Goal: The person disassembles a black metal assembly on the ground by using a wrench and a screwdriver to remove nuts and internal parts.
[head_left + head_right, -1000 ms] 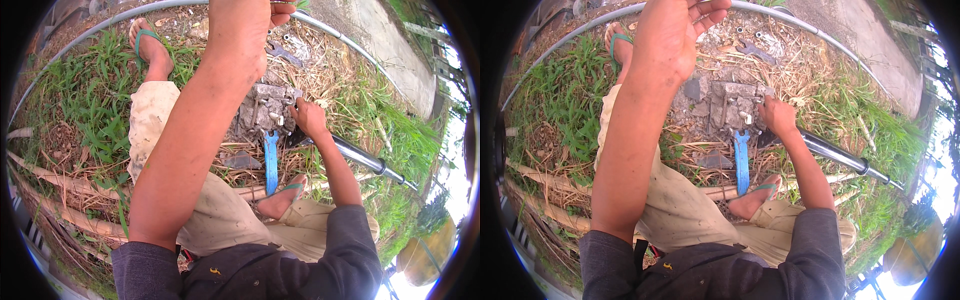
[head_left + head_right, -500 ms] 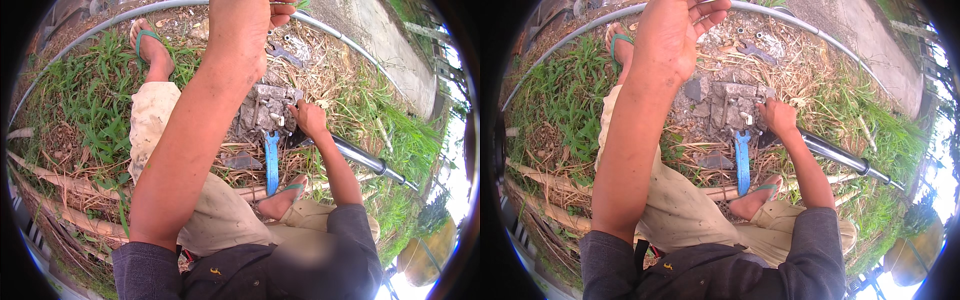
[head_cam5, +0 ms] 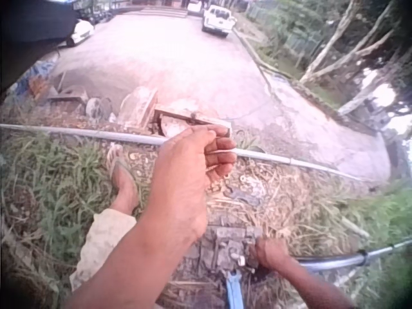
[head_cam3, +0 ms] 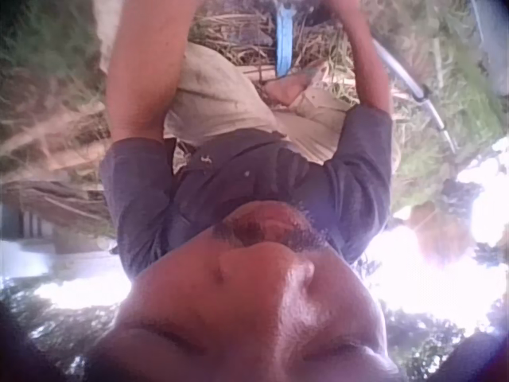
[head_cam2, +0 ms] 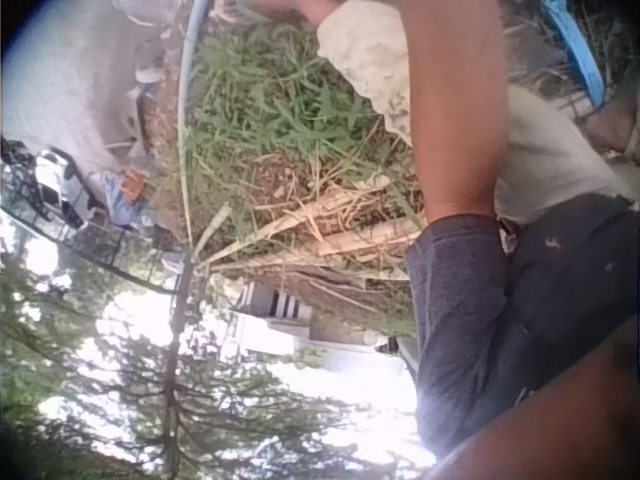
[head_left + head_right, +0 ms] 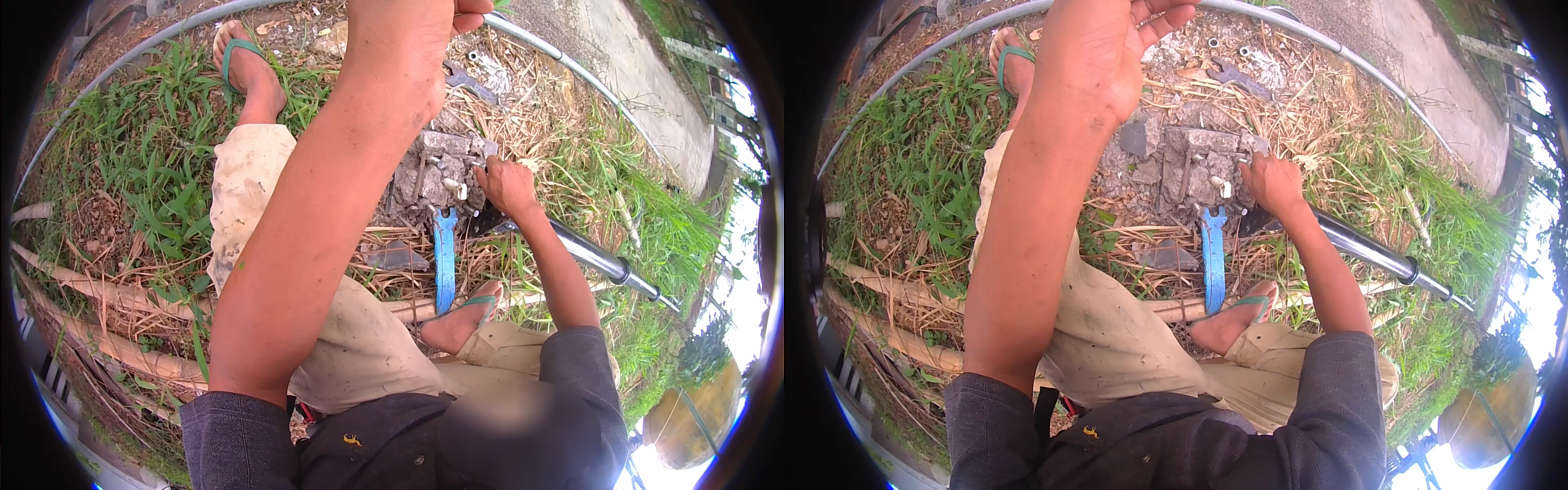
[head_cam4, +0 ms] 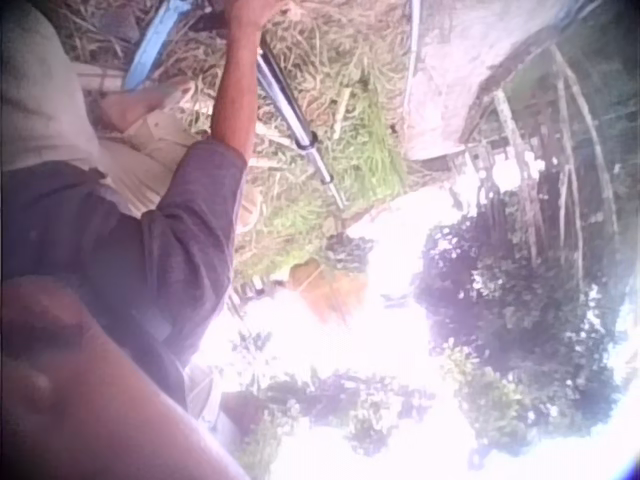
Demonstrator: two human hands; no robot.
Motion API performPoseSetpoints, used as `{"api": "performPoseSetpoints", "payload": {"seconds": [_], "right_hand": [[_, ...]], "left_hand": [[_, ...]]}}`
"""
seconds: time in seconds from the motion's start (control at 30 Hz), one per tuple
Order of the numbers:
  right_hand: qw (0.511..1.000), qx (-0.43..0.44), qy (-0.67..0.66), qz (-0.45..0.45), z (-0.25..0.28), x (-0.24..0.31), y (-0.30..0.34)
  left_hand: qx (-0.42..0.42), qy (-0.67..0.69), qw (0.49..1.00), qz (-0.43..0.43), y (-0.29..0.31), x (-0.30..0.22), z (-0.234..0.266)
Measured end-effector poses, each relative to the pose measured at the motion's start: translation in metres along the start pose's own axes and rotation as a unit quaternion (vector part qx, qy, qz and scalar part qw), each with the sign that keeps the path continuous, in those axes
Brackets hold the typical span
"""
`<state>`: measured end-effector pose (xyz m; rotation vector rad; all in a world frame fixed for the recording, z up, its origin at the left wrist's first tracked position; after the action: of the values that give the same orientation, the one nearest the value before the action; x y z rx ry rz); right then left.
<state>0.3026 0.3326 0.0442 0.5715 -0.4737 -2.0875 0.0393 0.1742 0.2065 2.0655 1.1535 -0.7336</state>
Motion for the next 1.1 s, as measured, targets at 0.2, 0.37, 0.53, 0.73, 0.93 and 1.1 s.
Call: {"api": "performPoseSetpoints", "payload": {"seconds": [0.2,0.37,0.53,0.73,0.93,1.1], "right_hand": [[0.994,0.003,-0.034,-0.104,-0.02,-0.014,-0.005],[0.999,0.029,-0.01,-0.039,0.006,0.003,0.001],[0.998,-0.053,-0.034,-0.01,-0.013,-0.006,0.003],[0.992,-0.027,-0.07,-0.098,-0.012,-0.013,0.003],[0.975,0.069,-0.129,-0.168,-0.044,-0.029,-0.013],[0.997,-0.033,-0.047,-0.051,-0.026,-0.011,0.003]], "left_hand": [[-0.001,-0.003,1.0,-0.005,0.001,0.003,0.001],[-0.012,-0.017,1.0,0.016,0.0,-0.004,0.0],[0.012,-0.001,1.0,-0.028,0.011,-0.008,-0.003],[0.018,-0.001,0.999,-0.041,0.013,-0.01,-0.001],[0.015,-0.001,0.999,-0.039,0.014,-0.01,-0.004],[0.02,0.004,0.999,-0.037,0.013,-0.009,-0.004]]}}
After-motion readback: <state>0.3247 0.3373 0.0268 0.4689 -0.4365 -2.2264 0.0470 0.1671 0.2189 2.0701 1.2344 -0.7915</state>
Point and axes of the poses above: each hand's wrist, its own y-axis away from the middle knuckle, its own z-axis out of the back of the hand, x = y × z, the point moved 8 cm from there along -y, towards the middle knuckle, and after that the axes turned 11 degrees about -z, right-handed, at the moved point
